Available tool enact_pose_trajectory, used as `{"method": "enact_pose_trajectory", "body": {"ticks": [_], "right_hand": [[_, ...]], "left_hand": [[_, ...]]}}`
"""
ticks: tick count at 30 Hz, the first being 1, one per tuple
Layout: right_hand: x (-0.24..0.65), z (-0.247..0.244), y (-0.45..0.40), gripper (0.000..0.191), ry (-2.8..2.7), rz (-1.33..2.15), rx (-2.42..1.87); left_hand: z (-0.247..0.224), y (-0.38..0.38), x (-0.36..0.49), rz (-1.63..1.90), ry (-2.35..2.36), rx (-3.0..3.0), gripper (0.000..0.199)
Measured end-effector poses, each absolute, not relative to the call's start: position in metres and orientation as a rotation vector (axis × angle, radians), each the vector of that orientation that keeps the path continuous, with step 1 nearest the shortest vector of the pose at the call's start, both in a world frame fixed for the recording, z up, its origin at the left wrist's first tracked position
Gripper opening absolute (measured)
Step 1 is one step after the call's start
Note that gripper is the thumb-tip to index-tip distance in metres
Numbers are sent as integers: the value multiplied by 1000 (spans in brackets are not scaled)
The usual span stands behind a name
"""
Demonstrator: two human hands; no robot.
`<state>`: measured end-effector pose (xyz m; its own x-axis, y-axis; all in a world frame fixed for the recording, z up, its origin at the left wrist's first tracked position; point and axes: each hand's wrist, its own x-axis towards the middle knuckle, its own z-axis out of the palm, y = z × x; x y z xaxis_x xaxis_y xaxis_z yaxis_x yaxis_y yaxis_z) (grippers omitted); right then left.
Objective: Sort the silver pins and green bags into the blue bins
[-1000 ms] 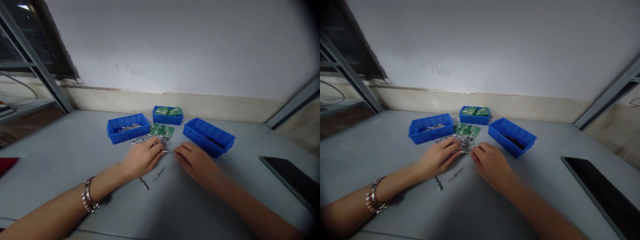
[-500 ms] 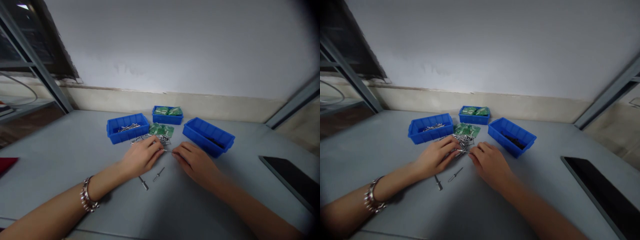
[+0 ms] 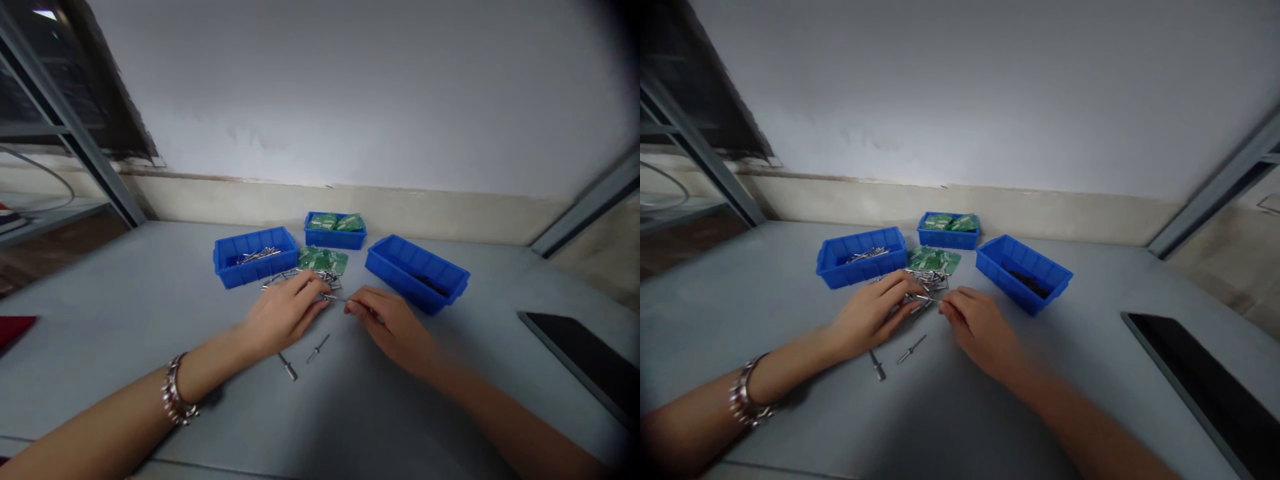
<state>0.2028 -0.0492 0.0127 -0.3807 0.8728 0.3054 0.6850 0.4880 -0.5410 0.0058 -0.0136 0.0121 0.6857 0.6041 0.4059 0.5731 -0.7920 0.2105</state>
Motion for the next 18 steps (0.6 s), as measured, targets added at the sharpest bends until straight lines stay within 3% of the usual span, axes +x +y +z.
{"method": "enact_pose_trajectory", "body": {"ticks": [7, 11, 18], "right_hand": [[203, 13, -49, 23, -2168, 555, -1266], [202, 13, -49, 16, -2181, 487, -1263], [202, 12, -49, 20, -2251, 276, -1258]], "left_hand": [[13, -15, 6, 790, 959, 2847, 23], [15, -16, 7, 817, 976, 2848, 22], [14, -17, 6, 797, 973, 2846, 22]]}}
